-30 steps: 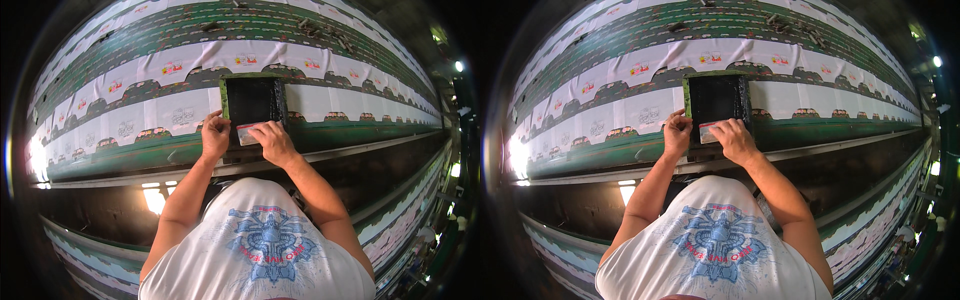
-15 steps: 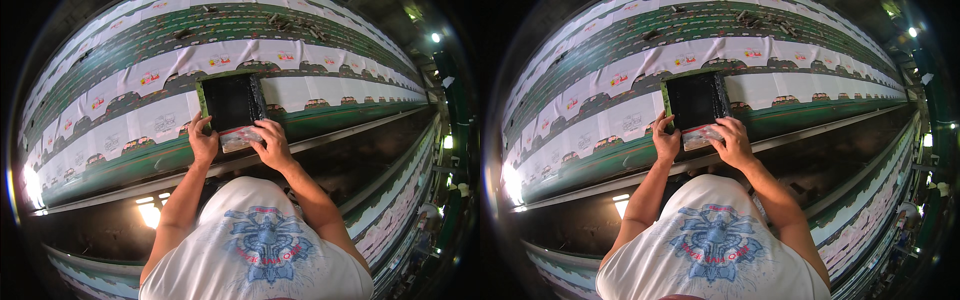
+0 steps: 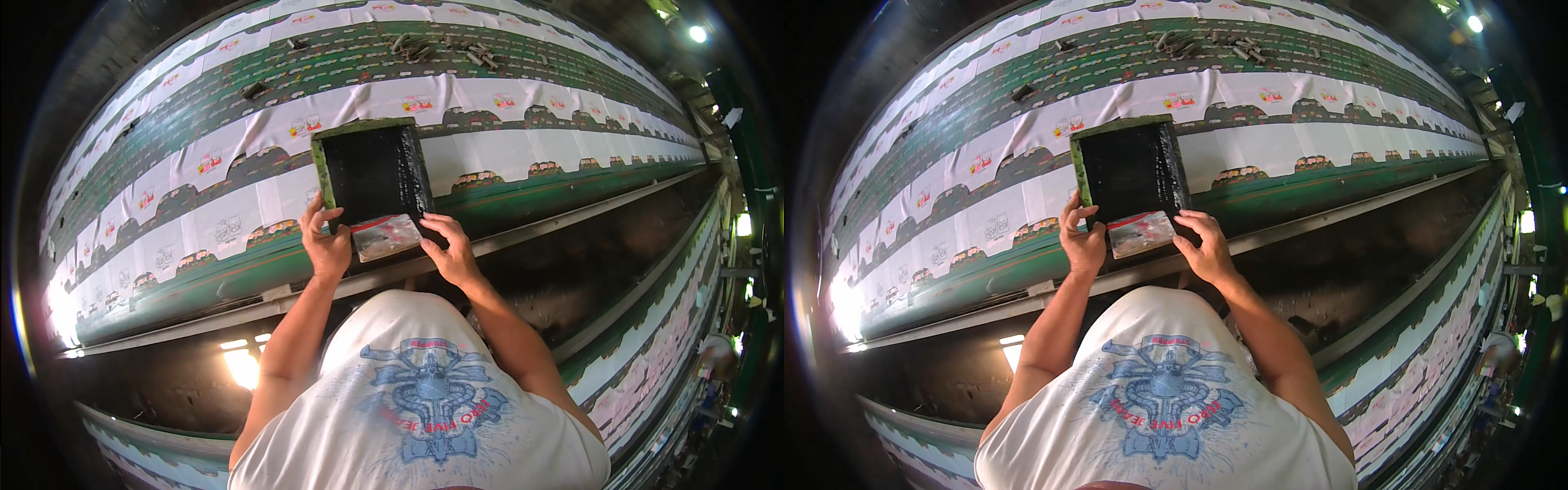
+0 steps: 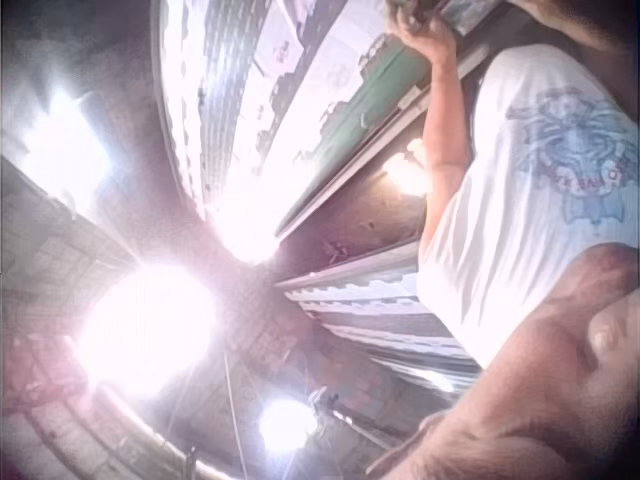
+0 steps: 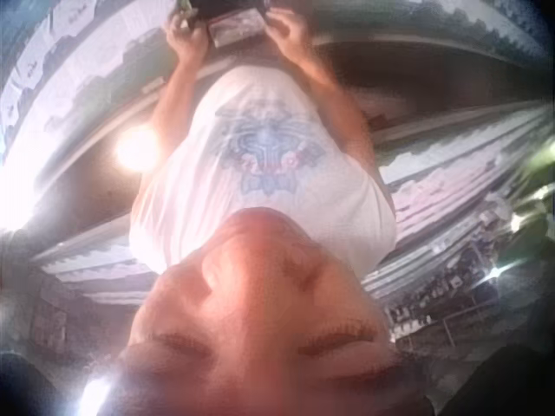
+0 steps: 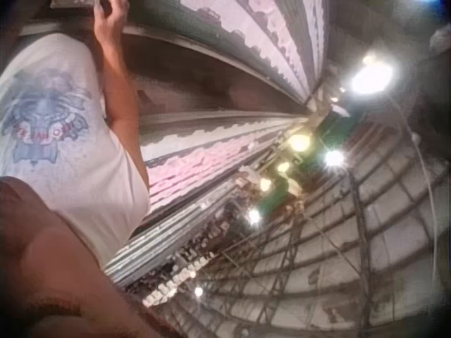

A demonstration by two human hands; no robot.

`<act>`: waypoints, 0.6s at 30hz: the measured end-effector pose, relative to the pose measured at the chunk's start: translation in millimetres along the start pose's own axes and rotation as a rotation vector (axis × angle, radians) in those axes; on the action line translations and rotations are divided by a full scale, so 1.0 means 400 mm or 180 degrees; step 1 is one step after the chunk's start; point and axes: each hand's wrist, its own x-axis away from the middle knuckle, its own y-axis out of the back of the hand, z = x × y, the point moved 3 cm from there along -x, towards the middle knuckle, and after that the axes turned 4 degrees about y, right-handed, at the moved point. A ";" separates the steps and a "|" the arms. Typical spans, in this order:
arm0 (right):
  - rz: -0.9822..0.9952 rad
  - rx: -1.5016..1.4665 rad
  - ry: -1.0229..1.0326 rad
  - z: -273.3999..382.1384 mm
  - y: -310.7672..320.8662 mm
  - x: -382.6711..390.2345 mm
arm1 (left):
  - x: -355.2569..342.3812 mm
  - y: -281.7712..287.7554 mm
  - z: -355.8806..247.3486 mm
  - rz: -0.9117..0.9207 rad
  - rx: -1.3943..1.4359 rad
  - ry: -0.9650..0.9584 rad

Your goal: The person repeatedly applies ink to a screen-printing frame and presses it onto a long sheet of patterned fabric laid out on a table. The person moves along the table, repeating the inking and pressing steps on successive sections of the fabric.

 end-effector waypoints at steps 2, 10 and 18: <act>-0.0012 0.0058 0.0010 -0.048 0.074 0.001 | 0.019 -0.091 -0.017 -0.0018 0.0001 -0.0012; 0.0262 0.0063 0.0003 -0.185 0.278 0.008 | 0.067 -0.315 -0.024 -0.0010 0.0167 0.0375; 0.0559 0.0733 0.0999 -0.120 0.278 -0.045 | 0.065 -0.328 -0.012 0.0044 0.0521 0.0837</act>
